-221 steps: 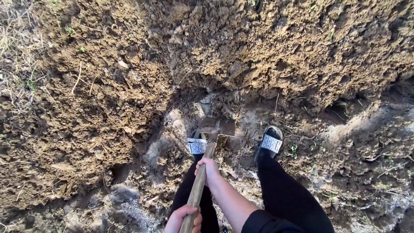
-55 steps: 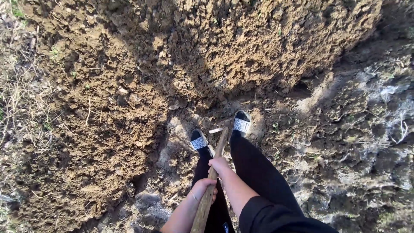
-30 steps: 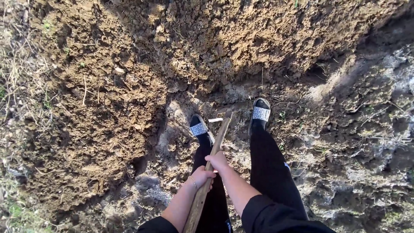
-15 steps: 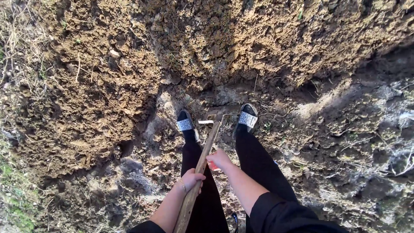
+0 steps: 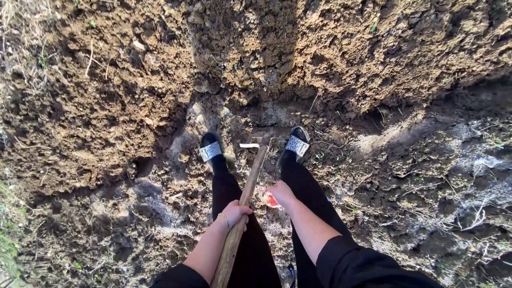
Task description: Digging and turning over soil in an outdoor garden area using a shovel.
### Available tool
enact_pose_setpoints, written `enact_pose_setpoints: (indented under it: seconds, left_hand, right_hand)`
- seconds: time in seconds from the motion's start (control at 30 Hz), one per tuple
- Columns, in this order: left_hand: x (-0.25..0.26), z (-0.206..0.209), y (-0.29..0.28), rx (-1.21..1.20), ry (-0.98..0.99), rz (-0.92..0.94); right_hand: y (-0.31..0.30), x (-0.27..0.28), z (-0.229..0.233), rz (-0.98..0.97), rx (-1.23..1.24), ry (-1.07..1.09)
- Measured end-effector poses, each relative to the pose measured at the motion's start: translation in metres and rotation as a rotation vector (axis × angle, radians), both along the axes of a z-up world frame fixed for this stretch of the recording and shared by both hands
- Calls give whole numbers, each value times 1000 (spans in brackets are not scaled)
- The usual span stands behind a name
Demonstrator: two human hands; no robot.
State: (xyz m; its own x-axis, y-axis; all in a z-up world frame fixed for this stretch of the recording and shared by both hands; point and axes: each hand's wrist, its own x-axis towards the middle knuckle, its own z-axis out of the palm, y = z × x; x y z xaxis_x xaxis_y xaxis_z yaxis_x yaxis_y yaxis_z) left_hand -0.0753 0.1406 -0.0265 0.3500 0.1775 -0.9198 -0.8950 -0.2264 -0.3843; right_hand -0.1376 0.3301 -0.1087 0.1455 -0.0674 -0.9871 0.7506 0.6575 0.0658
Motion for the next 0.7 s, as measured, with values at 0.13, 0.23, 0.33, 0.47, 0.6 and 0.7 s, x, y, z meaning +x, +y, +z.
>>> enact_pose_setpoints:
  seconds: [0.13, 0.23, 0.33, 0.47, 0.6, 0.7]
  left_hand:
    - [5, -15, 4, -12, 43, 16]
    - [15, -24, 4, -11, 31, 31]
    - [25, -20, -3, -37, 195, 26]
    - [19, -28, -15, 14, 90, 152]
    - [24, -30, -38, 88, 134, 301]
    - [38, -27, -51, 98, 122, 334]
  right_hand:
    - [-32, -72, 24, 77, 5, -24]
    - [-34, -56, -7, -66, 44, 15]
    - [-42, -10, -29, -223, 66, 163]
    - [-84, -41, 14, 97, 113, -72]
    - [-107, 8, -25, -67, 190, -101]
    - [-126, 51, -59, -170, 242, -6]
